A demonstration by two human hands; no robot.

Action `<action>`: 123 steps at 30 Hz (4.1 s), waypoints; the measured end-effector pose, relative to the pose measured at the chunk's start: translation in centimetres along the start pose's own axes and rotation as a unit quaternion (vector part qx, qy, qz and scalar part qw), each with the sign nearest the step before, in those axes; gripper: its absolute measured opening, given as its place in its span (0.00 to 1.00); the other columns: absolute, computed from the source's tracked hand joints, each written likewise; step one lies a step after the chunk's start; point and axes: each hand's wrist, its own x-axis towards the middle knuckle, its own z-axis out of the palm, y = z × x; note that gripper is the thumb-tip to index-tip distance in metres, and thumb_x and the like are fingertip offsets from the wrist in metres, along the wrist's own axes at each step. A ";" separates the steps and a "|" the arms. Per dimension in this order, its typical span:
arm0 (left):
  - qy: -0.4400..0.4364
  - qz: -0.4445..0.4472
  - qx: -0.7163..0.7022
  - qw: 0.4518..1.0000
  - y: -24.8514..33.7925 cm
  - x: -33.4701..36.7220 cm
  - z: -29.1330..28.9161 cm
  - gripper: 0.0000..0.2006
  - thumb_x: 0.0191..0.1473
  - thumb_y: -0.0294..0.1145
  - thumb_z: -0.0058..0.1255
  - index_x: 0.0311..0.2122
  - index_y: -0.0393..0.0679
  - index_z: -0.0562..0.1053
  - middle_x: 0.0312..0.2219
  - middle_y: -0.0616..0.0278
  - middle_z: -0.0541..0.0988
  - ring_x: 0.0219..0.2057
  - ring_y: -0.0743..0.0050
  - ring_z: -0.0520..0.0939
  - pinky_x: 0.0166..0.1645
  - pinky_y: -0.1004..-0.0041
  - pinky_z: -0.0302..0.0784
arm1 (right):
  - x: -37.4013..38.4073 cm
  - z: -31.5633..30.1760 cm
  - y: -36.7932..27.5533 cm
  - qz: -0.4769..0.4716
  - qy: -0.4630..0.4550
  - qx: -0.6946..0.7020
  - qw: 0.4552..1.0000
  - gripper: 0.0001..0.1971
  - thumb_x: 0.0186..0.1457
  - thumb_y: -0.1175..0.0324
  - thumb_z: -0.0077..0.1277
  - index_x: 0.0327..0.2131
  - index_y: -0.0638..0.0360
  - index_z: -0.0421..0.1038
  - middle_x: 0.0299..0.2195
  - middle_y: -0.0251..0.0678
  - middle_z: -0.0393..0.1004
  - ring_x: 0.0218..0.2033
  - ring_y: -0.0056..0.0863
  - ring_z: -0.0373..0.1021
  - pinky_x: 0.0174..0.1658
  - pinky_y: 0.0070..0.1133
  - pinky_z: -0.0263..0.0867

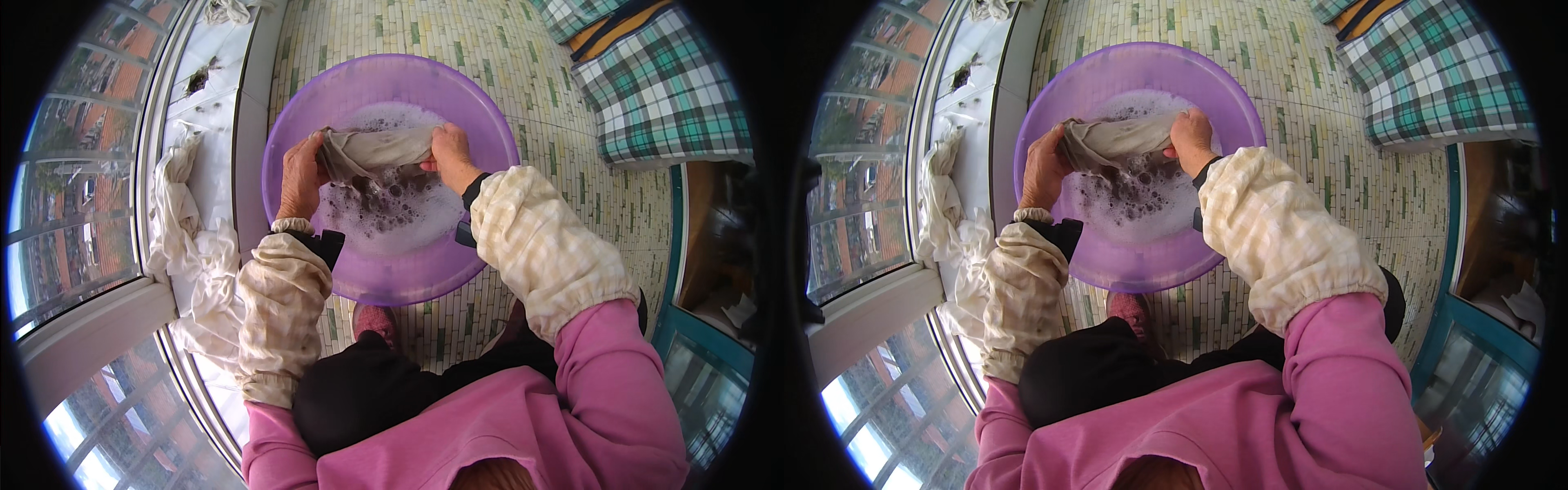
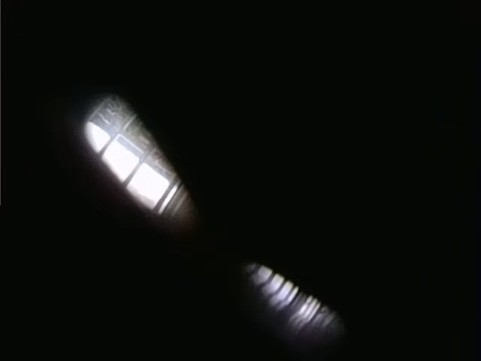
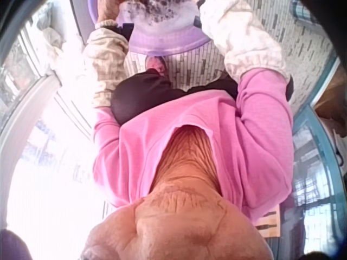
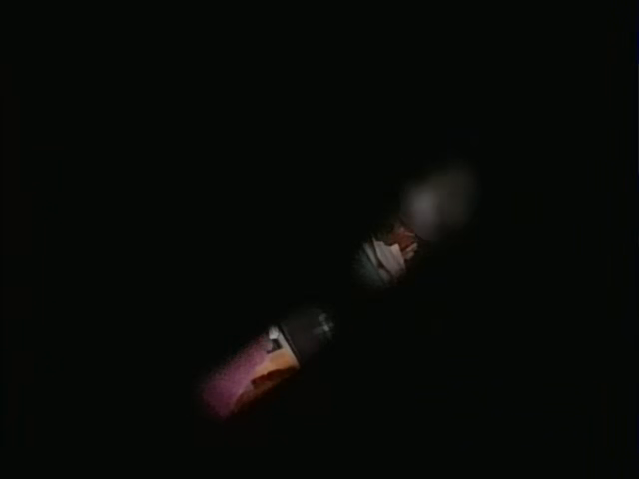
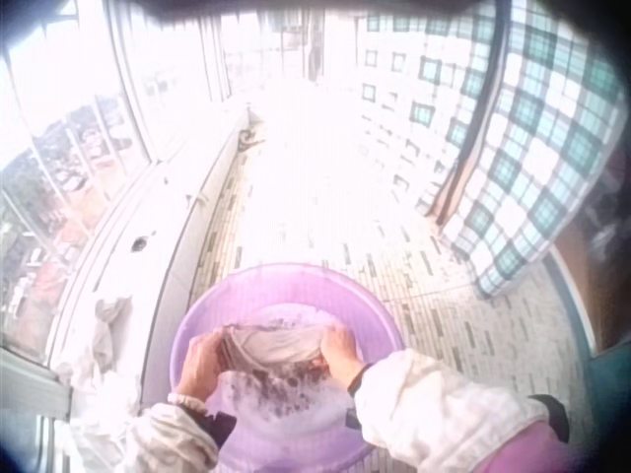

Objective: The person wipes a white wall with a cloth, then sits on the floor to wash the cloth in a purple basin of soapy water. They wring out the cloth and resume wiping the wall.

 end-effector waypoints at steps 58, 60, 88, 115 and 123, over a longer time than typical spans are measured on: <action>0.151 0.154 0.433 0.875 -6.2 2.6 3.4 0.15 0.51 0.44 0.47 0.31 0.41 0.71 0.32 0.49 0.74 0.34 0.45 0.75 0.37 0.55 0.70 | -2.8 3.0 4.1 -0.054 -0.171 -0.175 0.968 0.18 0.57 0.55 0.38 0.36 0.60 0.68 0.34 0.33 0.69 0.33 0.25 0.67 0.29 0.22 0.66; 0.176 0.135 0.511 0.831 -6.9 2.9 2.6 0.17 0.49 0.47 0.49 0.36 0.44 0.72 0.38 0.50 0.72 0.41 0.44 0.72 0.42 0.57 0.70 | -2.5 2.0 3.8 0.052 -0.115 -0.222 0.967 0.21 0.55 0.52 0.41 0.48 0.54 0.62 0.43 0.36 0.66 0.42 0.34 0.65 0.42 0.38 0.64; 0.113 0.404 0.428 0.800 -2.1 -1.5 9.2 0.07 0.50 0.27 0.46 0.34 0.40 0.64 0.32 0.49 0.68 0.32 0.44 0.72 0.34 0.58 0.70 | -2.2 3.5 1.6 -0.055 -0.291 0.111 0.949 0.12 0.57 0.61 0.42 0.42 0.56 0.64 0.36 0.30 0.67 0.38 0.24 0.66 0.36 0.22 0.65; 0.230 0.164 0.603 0.746 6.5 -15.1 -18.9 0.14 0.44 0.40 0.52 0.32 0.40 0.77 0.39 0.60 0.75 0.48 0.58 0.68 0.51 0.62 0.65 | -0.4 -1.2 2.6 -0.158 -0.241 -0.572 0.768 0.18 0.44 0.61 0.45 0.37 0.62 0.72 0.35 0.50 0.73 0.43 0.47 0.66 0.46 0.33 0.61; 0.186 -0.267 0.720 0.613 0.2 -30.6 -20.2 0.23 0.33 0.45 0.59 0.36 0.43 0.76 0.38 0.62 0.73 0.47 0.64 0.68 0.46 0.39 0.60 | -0.2 -0.5 1.7 -0.129 -0.251 -0.595 0.752 0.18 0.43 0.59 0.48 0.36 0.59 0.72 0.25 0.39 0.72 0.25 0.30 0.69 0.18 0.28 0.62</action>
